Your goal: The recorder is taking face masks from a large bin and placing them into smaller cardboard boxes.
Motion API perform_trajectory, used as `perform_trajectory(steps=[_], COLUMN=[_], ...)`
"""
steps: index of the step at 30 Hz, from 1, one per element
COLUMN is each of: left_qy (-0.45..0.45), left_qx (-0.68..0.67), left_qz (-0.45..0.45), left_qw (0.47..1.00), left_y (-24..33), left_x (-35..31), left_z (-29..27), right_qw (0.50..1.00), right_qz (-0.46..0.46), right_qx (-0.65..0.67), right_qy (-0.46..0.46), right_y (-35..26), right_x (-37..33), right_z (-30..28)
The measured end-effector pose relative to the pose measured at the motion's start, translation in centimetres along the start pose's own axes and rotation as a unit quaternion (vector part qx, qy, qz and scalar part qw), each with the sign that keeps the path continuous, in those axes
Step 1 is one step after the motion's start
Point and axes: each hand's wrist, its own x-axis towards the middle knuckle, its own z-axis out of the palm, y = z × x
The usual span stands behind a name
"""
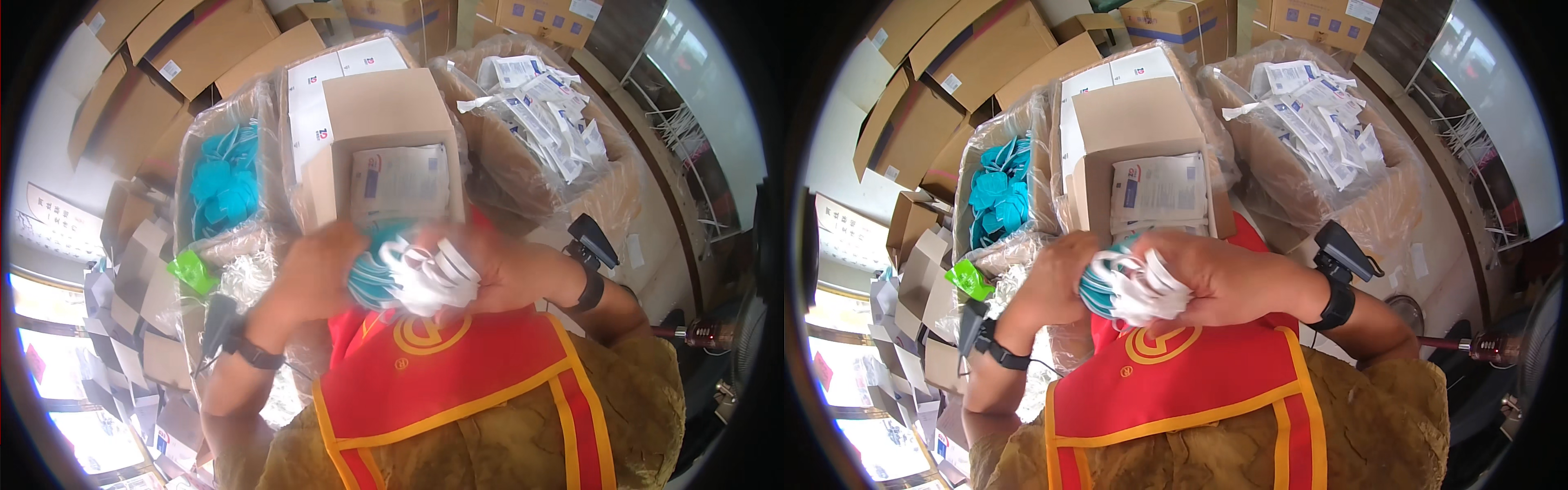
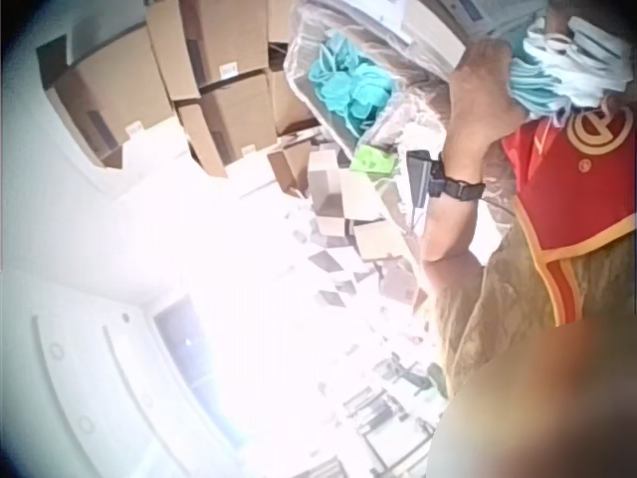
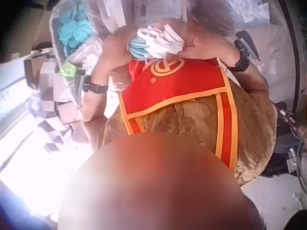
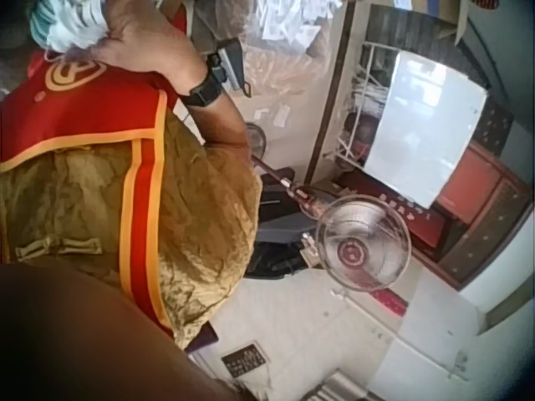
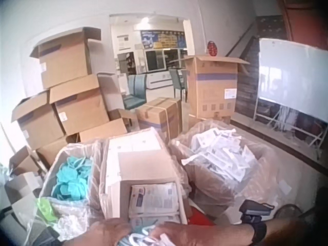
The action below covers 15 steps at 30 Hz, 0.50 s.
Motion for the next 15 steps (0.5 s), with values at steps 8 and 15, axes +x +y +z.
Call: perform_trajectory(steps=[8, 15], left_qy=[-0.052, -0.081], left_qx=[-0.151, -0.071], left_qz=[0.106, 0.158], left_qw=[0.982, 0.981], left_y=[2.9, 4.9], left_x=[-0.4, -5.3], left_z=[1.0, -8.1], right_qw=[0.962, 0.967], right_qz=[0.078, -0.008], right_qx=[0.160, 0.155], right_qy=[-0.205, -0.202], right_y=[-5.5, -9.6], right_x=[2.9, -1.5], right_z=[1.8, -0.9])
